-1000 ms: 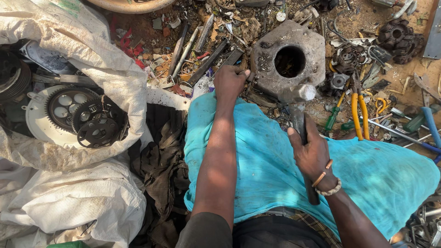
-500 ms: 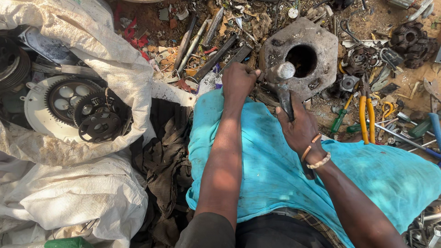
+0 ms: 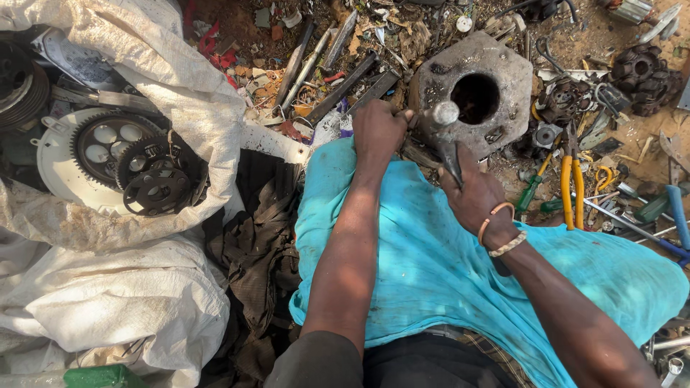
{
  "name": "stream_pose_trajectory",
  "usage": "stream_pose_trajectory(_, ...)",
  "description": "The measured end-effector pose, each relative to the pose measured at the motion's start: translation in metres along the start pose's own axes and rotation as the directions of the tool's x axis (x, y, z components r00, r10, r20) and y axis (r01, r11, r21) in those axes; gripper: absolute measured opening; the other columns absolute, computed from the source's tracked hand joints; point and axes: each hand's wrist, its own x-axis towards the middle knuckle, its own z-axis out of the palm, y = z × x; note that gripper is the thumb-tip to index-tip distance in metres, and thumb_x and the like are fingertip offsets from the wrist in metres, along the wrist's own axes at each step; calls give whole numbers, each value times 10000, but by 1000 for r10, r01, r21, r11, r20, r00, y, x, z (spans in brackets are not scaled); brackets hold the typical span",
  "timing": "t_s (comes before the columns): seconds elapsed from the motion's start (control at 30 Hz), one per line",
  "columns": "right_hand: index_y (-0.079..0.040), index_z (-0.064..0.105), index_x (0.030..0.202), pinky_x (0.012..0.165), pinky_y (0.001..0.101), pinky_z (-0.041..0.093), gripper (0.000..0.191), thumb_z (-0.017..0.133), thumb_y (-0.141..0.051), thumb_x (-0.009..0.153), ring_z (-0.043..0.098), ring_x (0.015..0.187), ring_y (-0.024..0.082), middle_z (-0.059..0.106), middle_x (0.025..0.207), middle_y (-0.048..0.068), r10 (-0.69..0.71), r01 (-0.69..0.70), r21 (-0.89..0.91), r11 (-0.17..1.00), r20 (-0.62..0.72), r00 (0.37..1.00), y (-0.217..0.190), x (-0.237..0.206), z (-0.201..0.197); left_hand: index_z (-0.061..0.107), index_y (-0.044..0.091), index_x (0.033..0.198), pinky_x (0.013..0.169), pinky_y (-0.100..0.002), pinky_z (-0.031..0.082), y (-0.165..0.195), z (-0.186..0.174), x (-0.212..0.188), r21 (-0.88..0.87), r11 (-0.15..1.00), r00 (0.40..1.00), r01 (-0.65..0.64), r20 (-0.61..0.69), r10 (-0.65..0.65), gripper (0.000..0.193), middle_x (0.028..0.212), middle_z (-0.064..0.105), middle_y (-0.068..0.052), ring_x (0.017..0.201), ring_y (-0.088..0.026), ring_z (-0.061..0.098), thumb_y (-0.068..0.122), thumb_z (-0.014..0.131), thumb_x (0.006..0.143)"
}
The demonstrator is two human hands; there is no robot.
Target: The person sits on the ground and hammers a metal component against a heavy hexagonal metal block, using a hammer to strike the part and pliers to grip and reposition it, working the piece over the block while surrounded by scattered scrap metal parts and tools.
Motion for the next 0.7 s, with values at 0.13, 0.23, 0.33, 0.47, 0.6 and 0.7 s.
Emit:
stream_pose_trajectory(0.13, -55, 420, 1543, 650, 549, 533, 616, 610, -348, 1036, 699, 757, 471, 718, 868, 269, -156, 152, -39, 988, -152, 976, 14, -12, -16, 804, 55, 766, 670, -499, 518, 0, 2, -2, -3, 1000, 1000, 23, 8, -23, 269, 717, 705, -206, 651, -388, 690, 321, 835, 793)
stream_pose_trajectory(0.23, -19, 362, 1576, 688, 512, 558, 620, 599, -361, 1116, 723, 853, 455, 712, 1018, 282, -280, 304, 9, 952, -364, 888, 19, -30, -18, 796, 38, 785, 671, -506, 514, 0, 2, -1, 26, 999, 998, 42, 40, -43, 282, 726, 704, -218, 661, -400, 685, 316, 828, 820)
stream_pose_trajectory(0.33, 10, 336, 1574, 637, 529, 538, 674, 587, -368, 1076, 701, 746, 454, 698, 897, 275, -172, 196, 56, 979, -289, 942, 14, -20, -4, 801, 55, 795, 655, -499, 523, -2, 1, 1, -10, 999, 999, 45, 15, -44, 256, 715, 701, -213, 649, -393, 692, 310, 828, 784)
stream_pose_trajectory(0.47, -59, 418, 1562, 641, 573, 507, 619, 577, -387, 1062, 672, 692, 480, 688, 753, 287, 20, -10, -147, 989, 66, 998, 10, 0, -7, 801, 55, 791, 657, -505, 522, -5, 1, 0, -12, 999, 999, 35, 22, -35, 264, 701, 690, -219, 653, -400, 689, 316, 837, 775)
stream_pose_trajectory(0.6, -16, 395, 1546, 625, 565, 524, 650, 592, -398, 1059, 689, 731, 484, 697, 851, 287, -168, 159, -59, 986, -227, 959, 16, -23, -35, 778, 24, 744, 639, -507, 518, -7, 5, 2, 8, 999, 999, -32, -37, 32, 299, 732, 697, -209, 663, -399, 687, 313, 840, 783)
stream_pose_trajectory(0.7, -12, 388, 1511, 667, 536, 551, 590, 574, -407, 1114, 715, 782, 454, 705, 914, 280, -239, 287, 57, 956, -417, 877, 17, -34, -31, 780, 33, 747, 642, -503, 522, -8, 7, 2, -5, 1000, 1000, 17, -4, -17, 283, 687, 686, -207, 640, -390, 686, 308, 846, 767)
